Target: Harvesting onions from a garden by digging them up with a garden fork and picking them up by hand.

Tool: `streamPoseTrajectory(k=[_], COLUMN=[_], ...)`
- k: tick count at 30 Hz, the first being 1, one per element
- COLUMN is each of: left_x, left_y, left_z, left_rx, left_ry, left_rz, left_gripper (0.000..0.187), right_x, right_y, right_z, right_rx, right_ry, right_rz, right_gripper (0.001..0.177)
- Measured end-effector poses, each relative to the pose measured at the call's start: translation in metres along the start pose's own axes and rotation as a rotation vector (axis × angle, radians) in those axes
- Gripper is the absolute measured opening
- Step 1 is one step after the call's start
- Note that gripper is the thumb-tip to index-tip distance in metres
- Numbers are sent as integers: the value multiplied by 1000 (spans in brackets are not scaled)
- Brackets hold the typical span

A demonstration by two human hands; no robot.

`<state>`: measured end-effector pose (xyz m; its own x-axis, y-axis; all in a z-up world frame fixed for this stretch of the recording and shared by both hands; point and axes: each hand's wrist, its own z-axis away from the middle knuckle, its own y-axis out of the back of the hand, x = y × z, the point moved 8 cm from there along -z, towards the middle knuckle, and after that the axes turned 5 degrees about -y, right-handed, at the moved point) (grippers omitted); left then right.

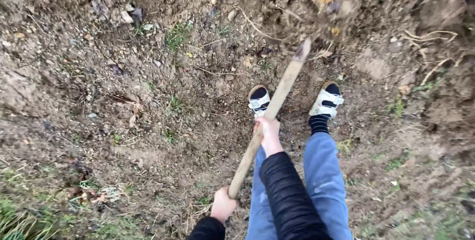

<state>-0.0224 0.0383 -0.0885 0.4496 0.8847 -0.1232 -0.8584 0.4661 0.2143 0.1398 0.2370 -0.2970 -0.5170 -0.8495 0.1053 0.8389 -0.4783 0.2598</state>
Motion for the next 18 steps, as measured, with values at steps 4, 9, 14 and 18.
streamPoseTrajectory(k=[4, 9, 14, 18], left_x=[70, 150, 87, 7], left_y=[3, 46, 67, 91], left_z=[28, 72, 87, 83], left_rx=[-318, -765, -1175, -1114], left_ry=[115, -56, 42, 155], left_rz=[566, 899, 1016, 795], left_gripper=[30, 29, 35, 37], right_x=[-75, -123, -139, -109], right_y=[18, -10, -62, -76], right_z=[58, 108, 233, 251], right_rx=[162, 189, 52, -106], right_ry=[163, 404, 443, 576], right_rz=[344, 774, 867, 826], right_gripper=[40, 55, 67, 82])
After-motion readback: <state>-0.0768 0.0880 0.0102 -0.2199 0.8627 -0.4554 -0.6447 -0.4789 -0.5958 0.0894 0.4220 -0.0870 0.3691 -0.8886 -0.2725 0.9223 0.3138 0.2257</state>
